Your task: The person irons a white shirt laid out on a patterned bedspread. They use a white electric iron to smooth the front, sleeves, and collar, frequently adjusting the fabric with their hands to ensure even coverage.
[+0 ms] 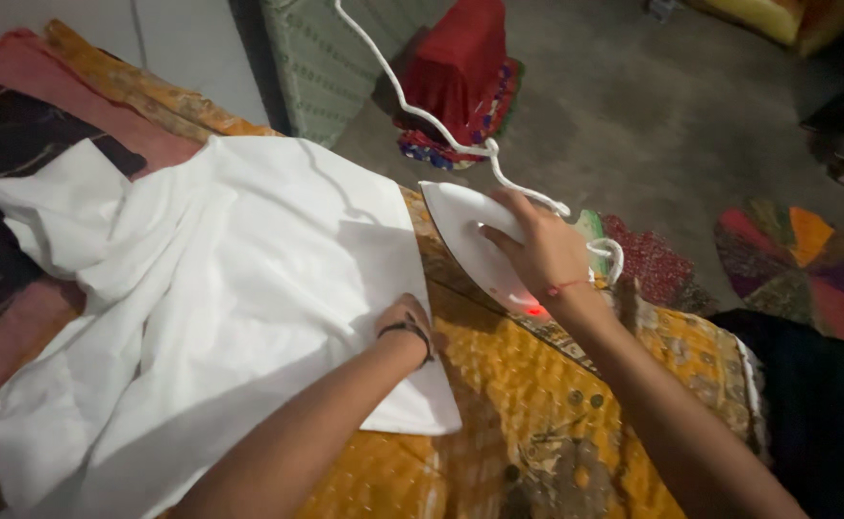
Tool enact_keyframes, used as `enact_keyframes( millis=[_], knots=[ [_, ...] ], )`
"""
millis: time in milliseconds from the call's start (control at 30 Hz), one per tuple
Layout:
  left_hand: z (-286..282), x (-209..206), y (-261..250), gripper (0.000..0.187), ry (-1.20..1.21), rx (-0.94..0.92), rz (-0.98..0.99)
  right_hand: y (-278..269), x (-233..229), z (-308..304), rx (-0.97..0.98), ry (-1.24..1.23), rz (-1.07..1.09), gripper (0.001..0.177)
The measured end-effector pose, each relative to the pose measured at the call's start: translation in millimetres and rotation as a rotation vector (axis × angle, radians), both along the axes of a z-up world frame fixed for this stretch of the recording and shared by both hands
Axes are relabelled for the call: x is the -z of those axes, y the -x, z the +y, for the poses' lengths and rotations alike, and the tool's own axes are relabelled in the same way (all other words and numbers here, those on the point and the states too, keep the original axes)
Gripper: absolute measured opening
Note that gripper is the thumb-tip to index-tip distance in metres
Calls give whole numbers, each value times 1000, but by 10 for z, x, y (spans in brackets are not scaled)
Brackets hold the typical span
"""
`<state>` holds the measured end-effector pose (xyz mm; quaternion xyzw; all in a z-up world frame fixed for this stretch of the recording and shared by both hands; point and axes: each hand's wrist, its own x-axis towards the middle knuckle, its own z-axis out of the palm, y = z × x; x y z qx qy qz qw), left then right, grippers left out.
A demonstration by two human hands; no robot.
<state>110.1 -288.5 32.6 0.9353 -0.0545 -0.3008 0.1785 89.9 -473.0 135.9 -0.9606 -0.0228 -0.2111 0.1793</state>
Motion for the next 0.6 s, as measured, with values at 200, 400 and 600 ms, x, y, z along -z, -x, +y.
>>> enact_keyframes(
  millis=[200,400,600],
  knots=[
    [-79,113,-311,59,260,-62,-111,160,-183,-28,14,90,-76,44],
    [-640,-55,-327,43,652,54,-173,142,-441,-162,81,204,-84,46],
    [-792,511,-312,30,761,280,-180,159,-497,-120,6,213,-121,45]
  ],
)
